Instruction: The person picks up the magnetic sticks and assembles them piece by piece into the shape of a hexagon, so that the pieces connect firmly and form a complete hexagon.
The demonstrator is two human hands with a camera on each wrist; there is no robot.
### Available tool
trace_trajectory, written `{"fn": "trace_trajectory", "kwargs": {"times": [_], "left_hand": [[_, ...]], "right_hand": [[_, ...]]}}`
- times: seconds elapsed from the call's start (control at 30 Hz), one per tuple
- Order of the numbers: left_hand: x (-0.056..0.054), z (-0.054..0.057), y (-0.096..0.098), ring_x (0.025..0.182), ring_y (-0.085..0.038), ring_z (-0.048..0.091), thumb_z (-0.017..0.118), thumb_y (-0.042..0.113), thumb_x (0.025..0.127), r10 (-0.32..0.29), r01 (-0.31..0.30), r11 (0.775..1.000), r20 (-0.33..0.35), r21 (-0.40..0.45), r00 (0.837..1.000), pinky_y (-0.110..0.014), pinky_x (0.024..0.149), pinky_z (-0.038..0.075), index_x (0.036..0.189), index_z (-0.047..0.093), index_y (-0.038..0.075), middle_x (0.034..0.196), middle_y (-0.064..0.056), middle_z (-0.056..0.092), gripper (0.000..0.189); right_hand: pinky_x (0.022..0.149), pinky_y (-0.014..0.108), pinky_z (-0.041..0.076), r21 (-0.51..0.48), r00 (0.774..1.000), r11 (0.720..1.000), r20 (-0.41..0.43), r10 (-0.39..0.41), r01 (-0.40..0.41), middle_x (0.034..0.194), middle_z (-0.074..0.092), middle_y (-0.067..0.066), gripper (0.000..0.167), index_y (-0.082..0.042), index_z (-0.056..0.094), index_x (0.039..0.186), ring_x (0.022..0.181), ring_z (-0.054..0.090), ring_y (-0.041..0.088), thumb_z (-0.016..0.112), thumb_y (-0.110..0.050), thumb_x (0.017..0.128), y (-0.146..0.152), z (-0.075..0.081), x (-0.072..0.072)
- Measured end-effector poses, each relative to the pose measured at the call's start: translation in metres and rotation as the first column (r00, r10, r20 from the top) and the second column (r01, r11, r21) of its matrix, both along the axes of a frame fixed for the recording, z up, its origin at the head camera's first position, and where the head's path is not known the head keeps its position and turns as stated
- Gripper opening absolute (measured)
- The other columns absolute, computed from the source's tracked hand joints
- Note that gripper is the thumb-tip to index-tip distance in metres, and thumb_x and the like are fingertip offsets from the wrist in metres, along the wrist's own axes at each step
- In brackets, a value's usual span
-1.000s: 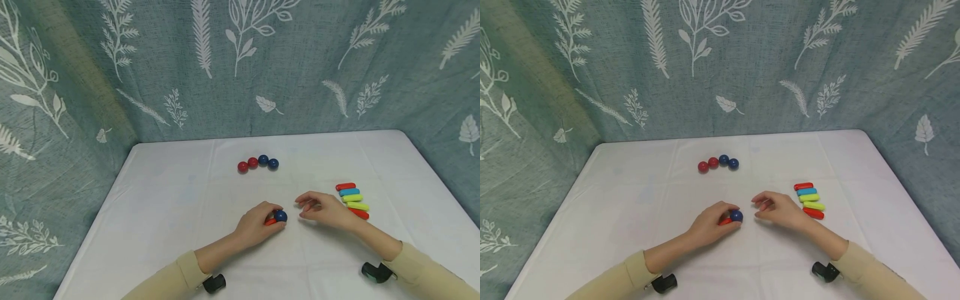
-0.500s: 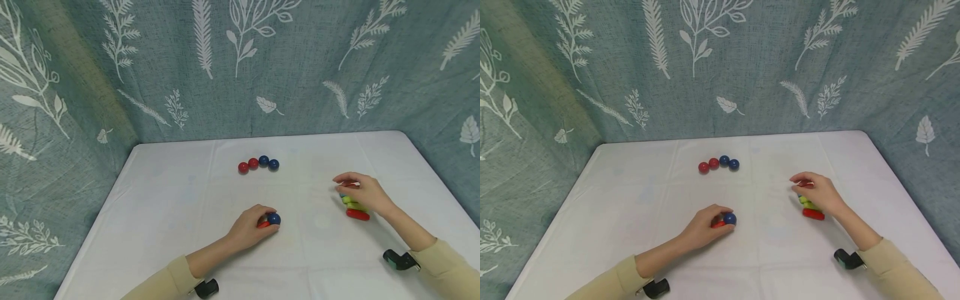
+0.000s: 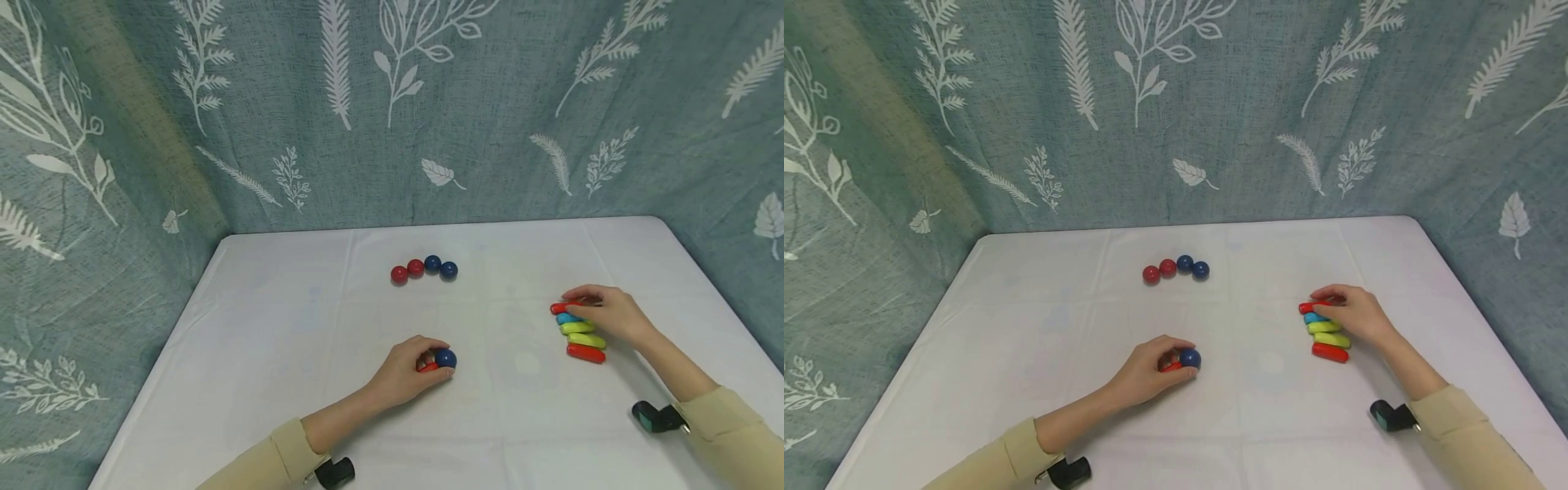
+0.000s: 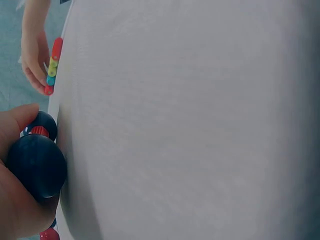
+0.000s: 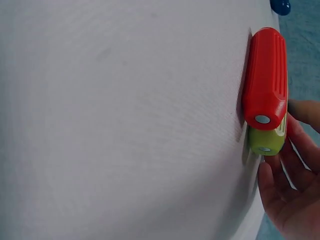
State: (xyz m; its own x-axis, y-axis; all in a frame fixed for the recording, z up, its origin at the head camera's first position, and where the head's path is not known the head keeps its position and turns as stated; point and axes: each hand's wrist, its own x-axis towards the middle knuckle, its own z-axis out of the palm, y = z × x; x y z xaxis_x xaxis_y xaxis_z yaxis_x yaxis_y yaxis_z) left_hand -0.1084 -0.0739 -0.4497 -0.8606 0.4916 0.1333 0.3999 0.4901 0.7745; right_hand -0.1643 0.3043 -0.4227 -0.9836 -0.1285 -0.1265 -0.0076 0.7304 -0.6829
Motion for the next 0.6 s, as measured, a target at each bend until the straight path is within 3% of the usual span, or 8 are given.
{"fn": "trace_trajectory", "kwargs": {"times": [0.37,0.6], "left_hand": [[-0.002,-0.005,-0.001,0.083,-0.01,0.053,0.075,0.026,0.088,-0.002,0.002,1.0,0.009,0.019,1.0,-0.021,0.072,0.046,0.119,0.067,0.01,0.097,0.004,0.062,0.036],[-0.001,-0.001,-0.001,0.083,-0.012,0.053,0.075,0.023,0.087,-0.003,0.003,1.0,0.009,0.016,1.0,-0.022,0.071,0.045,0.118,0.067,0.007,0.098,0.001,0.063,0.036]], "right_hand": [[0.072,0.032,0.046,0.027,0.999,0.999,0.031,0.026,-0.027,0.11,0.063,0.02,0.042,0.004,0.062,0.121,0.089,0.055,0.026,0.067,-0.028,0.093,-0.008,-0.002,-0.012],[0.069,0.03,0.047,0.023,0.997,0.997,-0.023,0.07,-0.069,0.106,0.065,0.016,0.038,0.001,0.065,0.118,0.085,0.055,0.023,0.069,-0.026,0.092,-0.02,-0.003,-0.015]]}}
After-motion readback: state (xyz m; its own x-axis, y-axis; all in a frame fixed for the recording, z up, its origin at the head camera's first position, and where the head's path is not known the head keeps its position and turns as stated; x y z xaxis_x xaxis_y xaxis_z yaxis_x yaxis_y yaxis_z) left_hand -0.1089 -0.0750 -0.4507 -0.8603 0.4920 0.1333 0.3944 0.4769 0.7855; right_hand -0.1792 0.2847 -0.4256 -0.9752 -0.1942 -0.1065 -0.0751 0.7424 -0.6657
